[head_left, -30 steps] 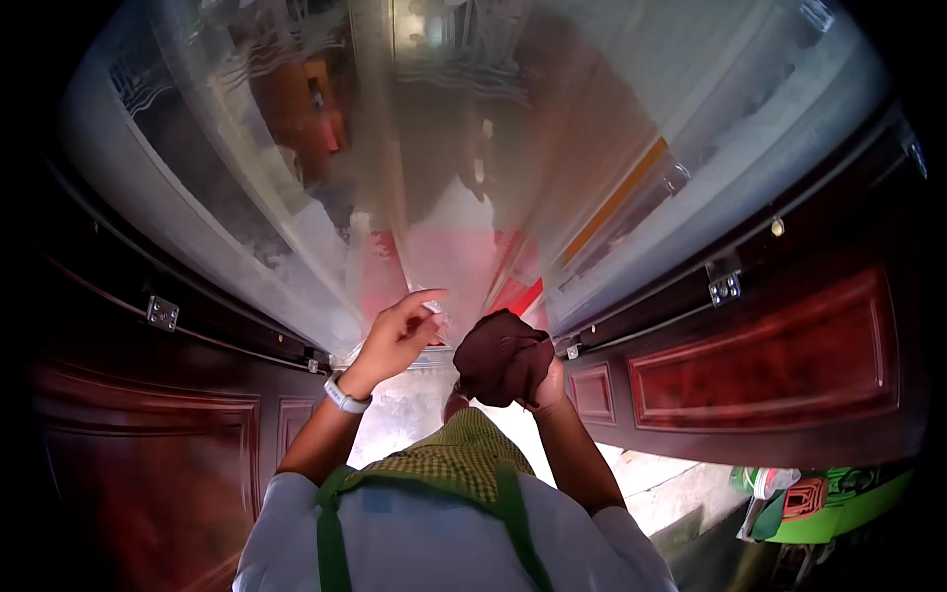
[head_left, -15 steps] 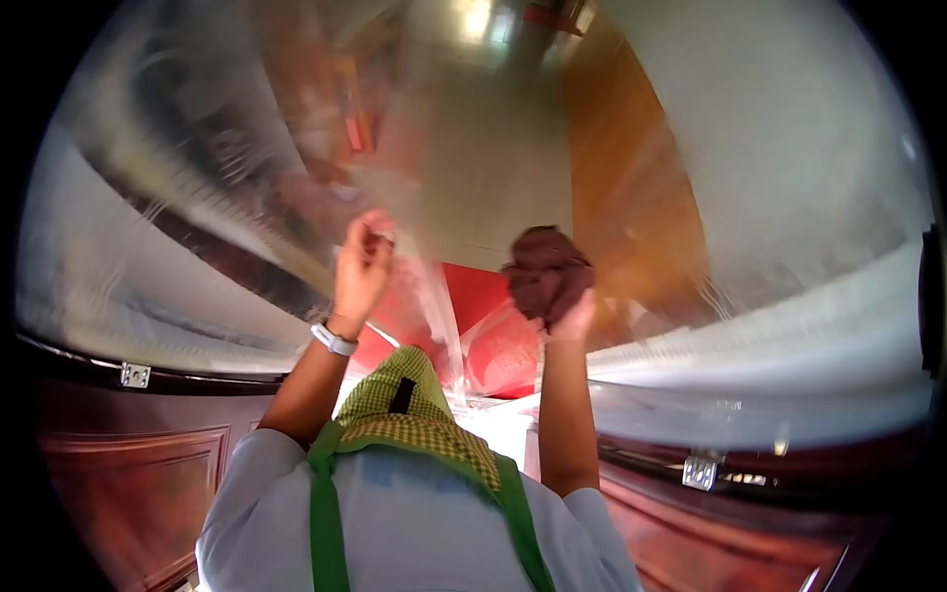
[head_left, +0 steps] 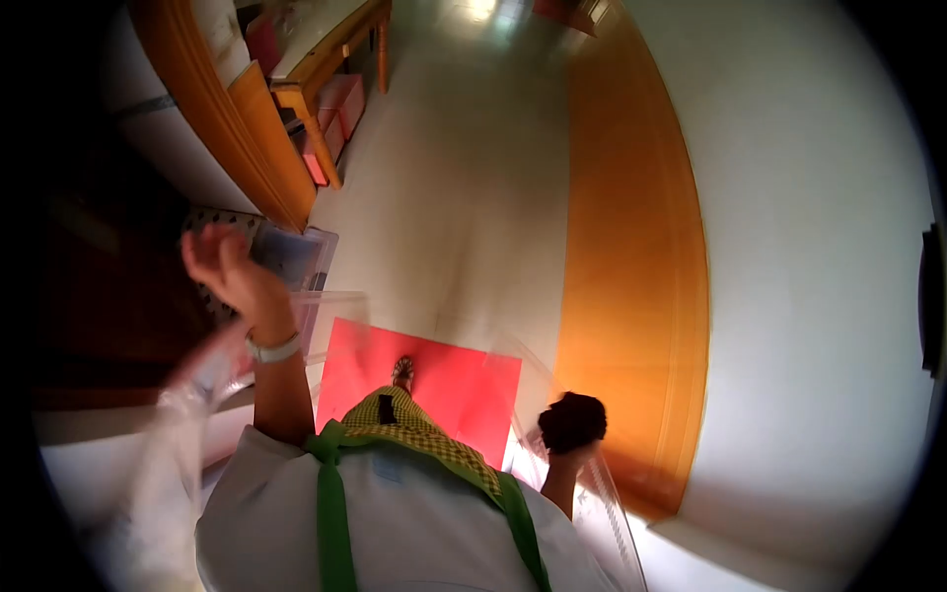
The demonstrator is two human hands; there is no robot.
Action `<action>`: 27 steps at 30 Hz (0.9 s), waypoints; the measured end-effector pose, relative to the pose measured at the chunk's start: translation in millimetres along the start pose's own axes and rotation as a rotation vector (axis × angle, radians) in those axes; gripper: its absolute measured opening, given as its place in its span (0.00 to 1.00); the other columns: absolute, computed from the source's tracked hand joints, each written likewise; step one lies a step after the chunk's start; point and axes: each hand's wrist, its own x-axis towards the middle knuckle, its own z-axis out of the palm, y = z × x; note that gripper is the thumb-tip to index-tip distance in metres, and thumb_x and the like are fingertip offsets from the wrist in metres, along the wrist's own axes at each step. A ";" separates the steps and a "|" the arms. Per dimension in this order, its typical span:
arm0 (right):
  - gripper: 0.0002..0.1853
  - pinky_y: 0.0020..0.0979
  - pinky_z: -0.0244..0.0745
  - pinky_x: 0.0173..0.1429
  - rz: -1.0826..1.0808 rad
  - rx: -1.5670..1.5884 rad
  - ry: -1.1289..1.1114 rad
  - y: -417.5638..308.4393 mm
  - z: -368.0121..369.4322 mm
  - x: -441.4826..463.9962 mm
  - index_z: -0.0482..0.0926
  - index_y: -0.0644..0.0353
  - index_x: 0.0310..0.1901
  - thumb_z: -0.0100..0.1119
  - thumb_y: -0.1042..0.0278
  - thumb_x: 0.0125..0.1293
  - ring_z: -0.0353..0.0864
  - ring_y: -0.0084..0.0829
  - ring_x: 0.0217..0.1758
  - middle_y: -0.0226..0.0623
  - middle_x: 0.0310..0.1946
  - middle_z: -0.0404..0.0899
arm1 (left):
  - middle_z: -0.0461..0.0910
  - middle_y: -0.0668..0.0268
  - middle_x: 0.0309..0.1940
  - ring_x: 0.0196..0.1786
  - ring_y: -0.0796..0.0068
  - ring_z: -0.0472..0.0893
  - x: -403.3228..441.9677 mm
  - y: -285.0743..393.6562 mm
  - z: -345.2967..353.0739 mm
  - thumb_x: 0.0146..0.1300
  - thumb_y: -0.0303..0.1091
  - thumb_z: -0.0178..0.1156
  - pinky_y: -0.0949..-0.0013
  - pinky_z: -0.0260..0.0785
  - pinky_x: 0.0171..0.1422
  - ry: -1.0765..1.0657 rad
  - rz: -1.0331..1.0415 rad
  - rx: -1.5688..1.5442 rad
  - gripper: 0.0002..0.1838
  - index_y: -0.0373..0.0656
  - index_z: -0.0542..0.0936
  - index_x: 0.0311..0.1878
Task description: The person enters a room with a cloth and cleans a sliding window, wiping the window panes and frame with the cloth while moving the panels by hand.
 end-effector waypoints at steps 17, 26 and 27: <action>0.24 0.31 0.79 0.43 0.421 -0.305 -0.506 38.0 195.4 394.0 0.73 0.52 0.52 0.49 0.42 0.66 0.79 0.28 0.39 0.28 0.37 0.78 | 0.75 0.57 0.47 0.49 0.66 0.80 -113.8 -388.5 196.6 0.65 0.35 0.56 0.63 0.73 0.47 -1.412 -0.191 0.813 0.21 0.41 0.69 0.60; 0.28 0.32 0.72 0.61 0.347 -0.550 -0.790 134.8 553.3 611.3 0.66 0.58 0.63 0.47 0.46 0.70 0.73 0.28 0.58 0.33 0.57 0.72 | 0.81 0.59 0.30 0.36 0.61 0.81 -30.1 -476.3 46.1 0.56 0.48 0.63 0.59 0.74 0.36 -0.918 -1.349 1.867 0.16 0.44 0.80 0.30; 0.28 0.33 0.72 0.61 0.340 -0.511 -0.850 147.9 574.6 631.8 0.66 0.59 0.63 0.47 0.48 0.70 0.73 0.29 0.58 0.35 0.57 0.72 | 0.81 0.60 0.30 0.36 0.62 0.81 -24.9 -495.7 60.5 0.57 0.48 0.62 0.59 0.74 0.36 -0.833 -1.358 1.841 0.15 0.44 0.79 0.29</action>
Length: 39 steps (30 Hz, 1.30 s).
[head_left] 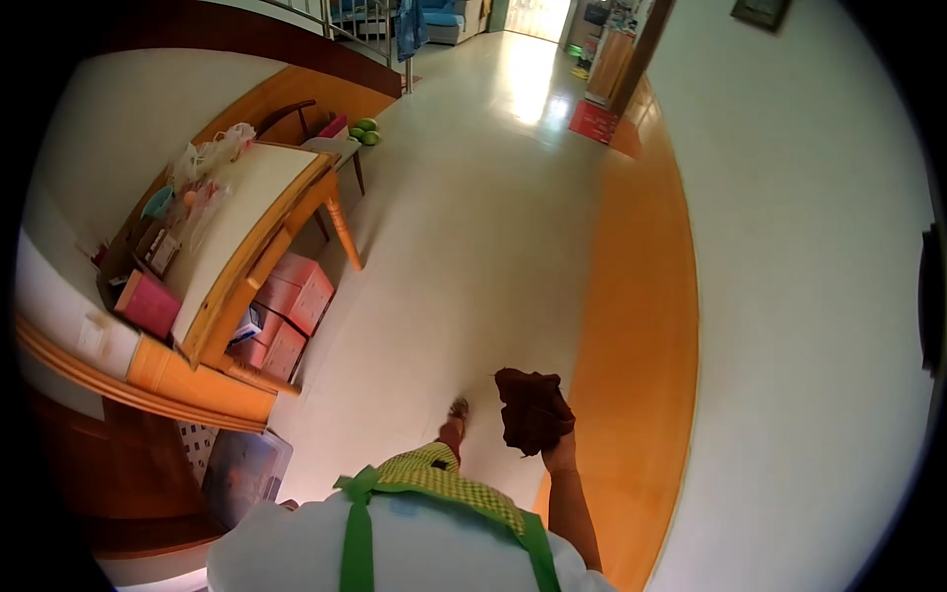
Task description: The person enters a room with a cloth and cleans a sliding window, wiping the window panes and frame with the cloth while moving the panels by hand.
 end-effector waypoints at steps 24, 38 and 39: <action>0.29 0.41 0.72 0.60 0.118 -0.418 -0.835 -99.7 178.6 768.0 0.66 0.65 0.63 0.47 0.51 0.70 0.75 0.41 0.56 0.45 0.55 0.73 | 0.78 0.66 0.35 0.40 0.67 0.76 -45.5 650.1 -21.7 0.63 0.40 0.53 0.60 0.66 0.38 0.302 -0.373 -0.451 0.10 0.47 0.79 0.40; 0.30 0.44 0.71 0.61 -0.564 -0.564 -0.584 -200.4 43.6 1130.8 0.65 0.65 0.64 0.46 0.50 0.70 0.74 0.45 0.57 0.48 0.57 0.72 | 0.82 0.60 0.38 0.37 0.64 0.82 47.4 934.6 -164.8 0.60 0.50 0.59 0.61 0.75 0.38 0.234 -0.054 0.148 0.17 0.46 0.83 0.39; 0.30 0.46 0.67 0.63 -0.435 -0.411 -0.615 -205.8 68.8 1141.3 0.64 0.65 0.64 0.44 0.50 0.70 0.71 0.45 0.60 0.48 0.59 0.70 | 0.81 0.62 0.34 0.34 0.66 0.81 115.9 950.1 -169.9 0.64 0.46 0.57 0.63 0.74 0.37 0.313 0.132 -0.622 0.16 0.42 0.80 0.41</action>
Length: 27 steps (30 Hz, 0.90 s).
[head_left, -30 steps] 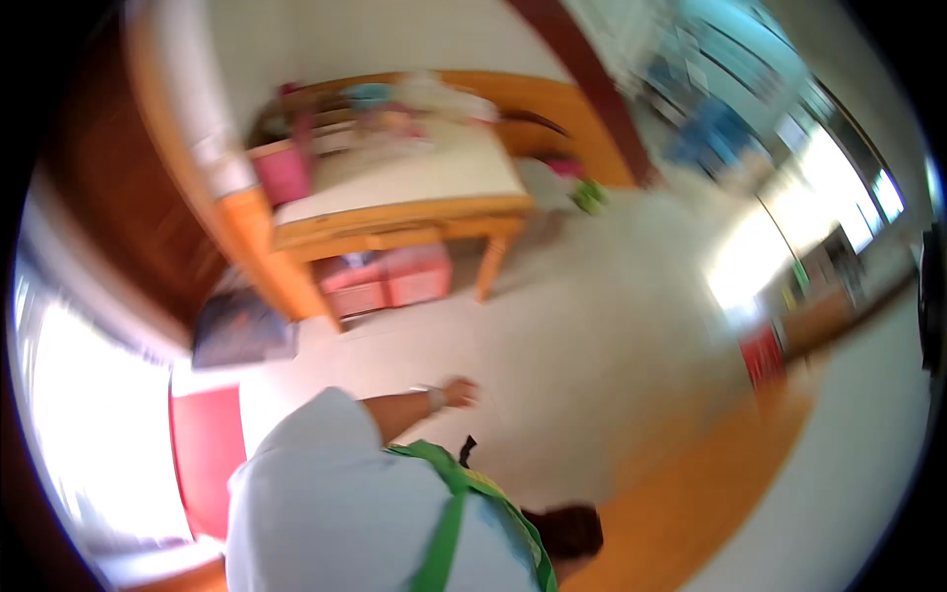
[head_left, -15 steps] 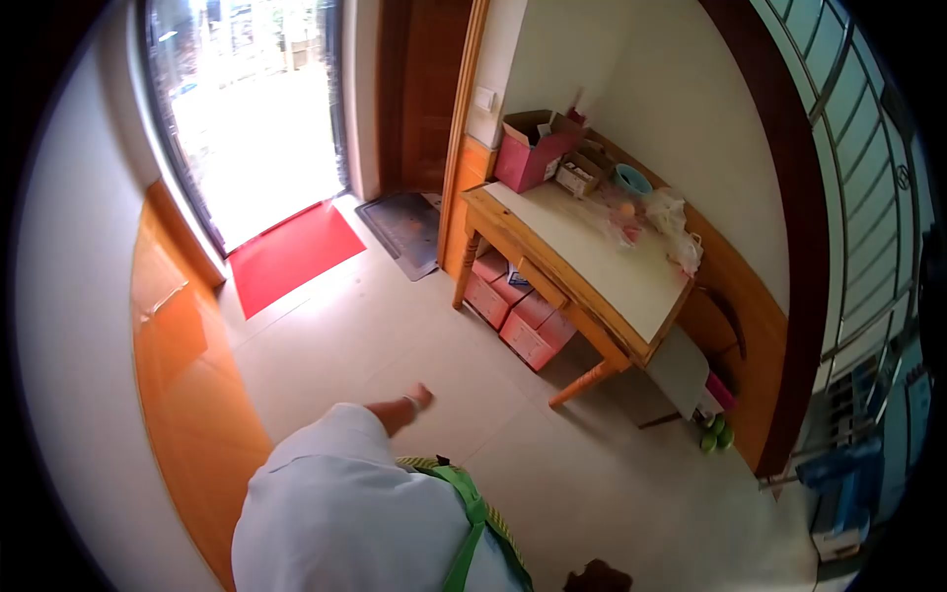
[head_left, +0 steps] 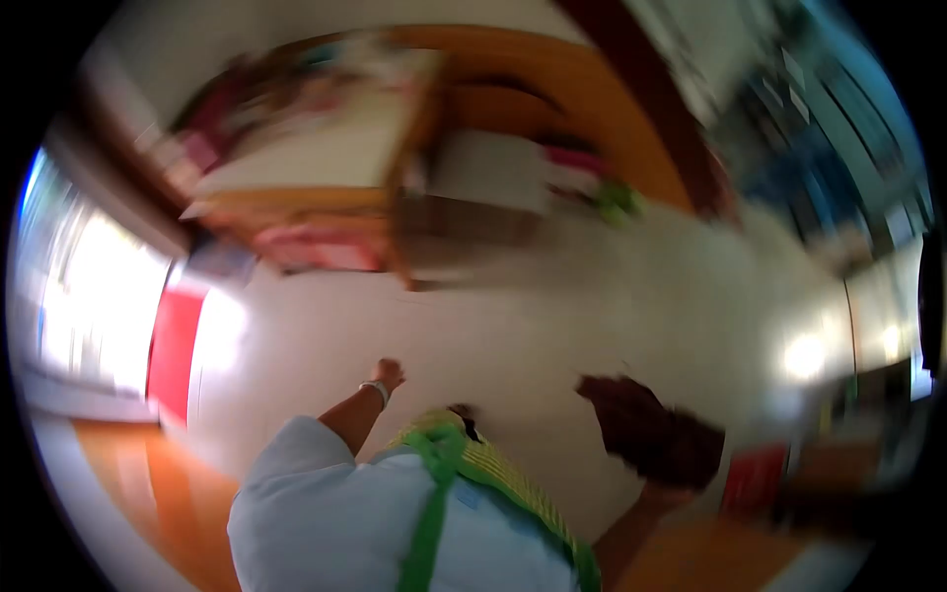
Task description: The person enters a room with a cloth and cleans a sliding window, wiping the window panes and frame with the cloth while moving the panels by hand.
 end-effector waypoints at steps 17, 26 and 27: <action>0.27 0.35 0.69 0.60 0.500 0.768 0.632 -9.0 -424.6 90.4 0.59 0.59 0.66 0.52 0.61 0.69 0.68 0.29 0.58 0.34 0.58 0.67 | 0.80 0.66 0.42 0.43 0.74 0.81 -196.9 832.7 201.8 0.69 0.35 0.51 0.72 0.73 0.49 -1.017 0.228 -0.455 0.14 0.42 0.75 0.54; 0.33 0.33 0.50 0.73 0.314 0.268 -0.177 33.4 -460.6 317.4 0.50 0.62 0.71 0.49 0.70 0.66 0.56 0.29 0.71 0.37 0.68 0.57 | 0.71 0.68 0.53 0.57 0.80 0.70 -132.0 1053.7 334.1 0.67 0.38 0.55 0.72 0.64 0.61 -1.195 1.068 -0.464 0.21 0.41 0.68 0.59; 0.35 0.33 0.53 0.72 0.394 0.325 -0.122 51.6 -482.0 324.0 0.50 0.61 0.71 0.54 0.71 0.65 0.58 0.28 0.69 0.36 0.66 0.60 | 0.74 0.70 0.35 0.41 0.74 0.74 -166.4 1105.3 334.2 0.57 0.39 0.64 0.70 0.70 0.52 -1.402 0.736 -0.652 0.15 0.43 0.76 0.44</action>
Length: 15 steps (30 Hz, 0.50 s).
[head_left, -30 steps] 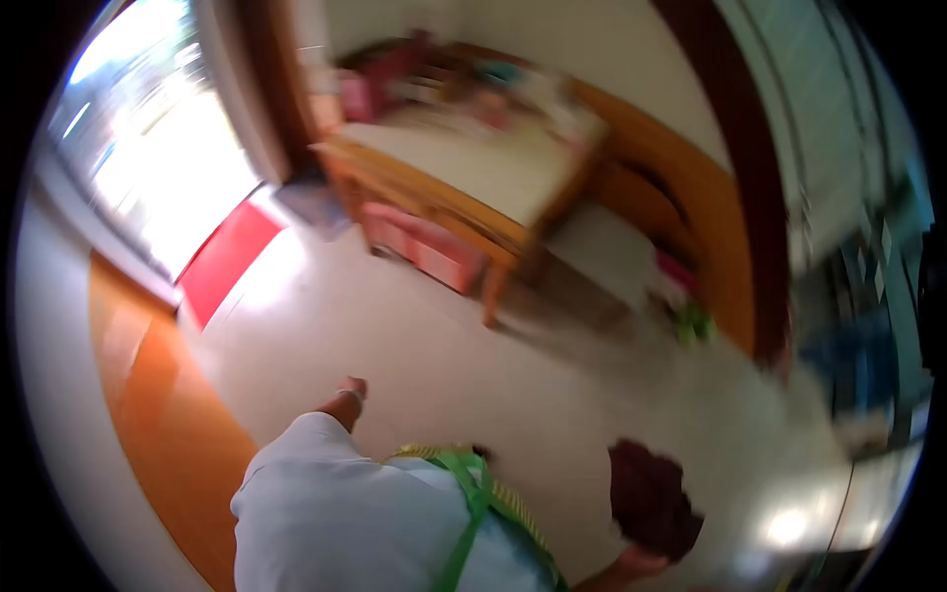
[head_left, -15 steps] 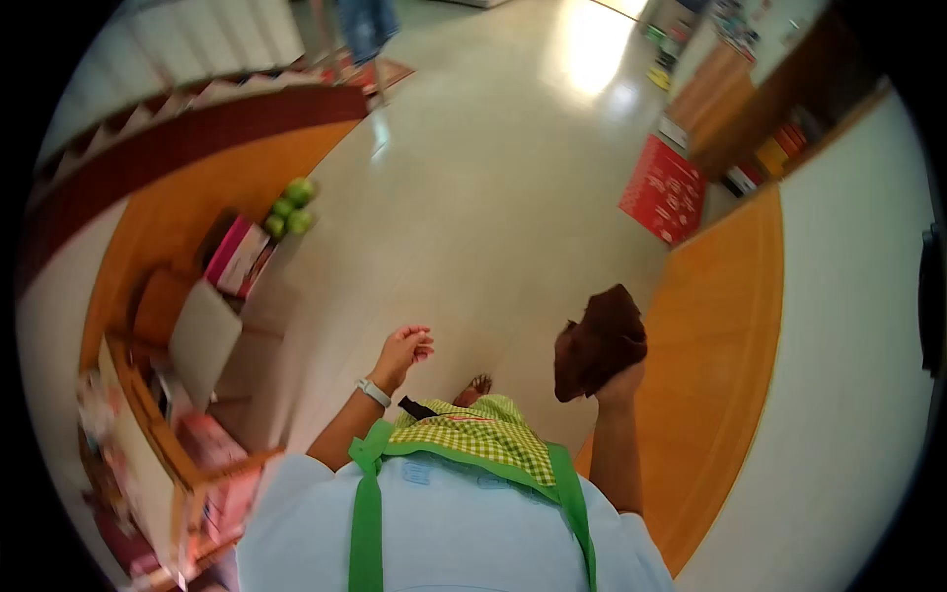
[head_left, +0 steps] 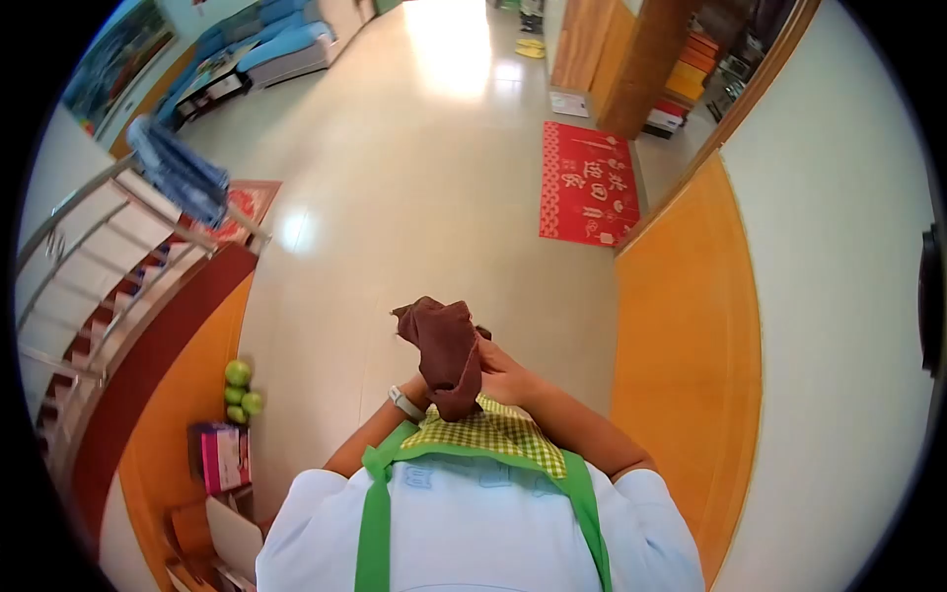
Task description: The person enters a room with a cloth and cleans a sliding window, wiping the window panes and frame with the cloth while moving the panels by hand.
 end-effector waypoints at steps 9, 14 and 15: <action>0.19 0.34 0.74 0.57 0.149 0.214 0.892 -45.0 -277.9 8.4 0.70 0.63 0.58 0.50 0.74 0.65 0.77 0.32 0.52 0.39 0.52 0.75 | 0.75 0.58 0.58 0.59 0.64 0.74 309.3 62.4 9.0 0.69 0.46 0.46 0.62 0.65 0.66 -0.247 -0.484 -0.516 0.24 0.38 0.73 0.57; 0.17 0.32 0.78 0.50 0.462 0.034 1.122 -37.9 -454.9 -8.3 0.74 0.64 0.54 0.51 0.71 0.64 0.79 0.30 0.48 0.41 0.50 0.77 | 0.68 0.55 0.64 0.66 0.57 0.69 479.7 61.8 19.6 0.72 0.50 0.36 0.52 0.57 0.72 -0.211 -0.588 -0.747 0.28 0.39 0.66 0.65; 0.17 0.30 0.78 0.47 0.428 0.003 1.123 -37.2 -477.2 1.4 0.74 0.63 0.55 0.51 0.70 0.65 0.80 0.28 0.45 0.39 0.49 0.78 | 0.68 0.55 0.64 0.66 0.57 0.69 505.3 65.4 17.5 0.72 0.50 0.36 0.52 0.57 0.72 -0.210 -0.602 -0.735 0.28 0.39 0.66 0.65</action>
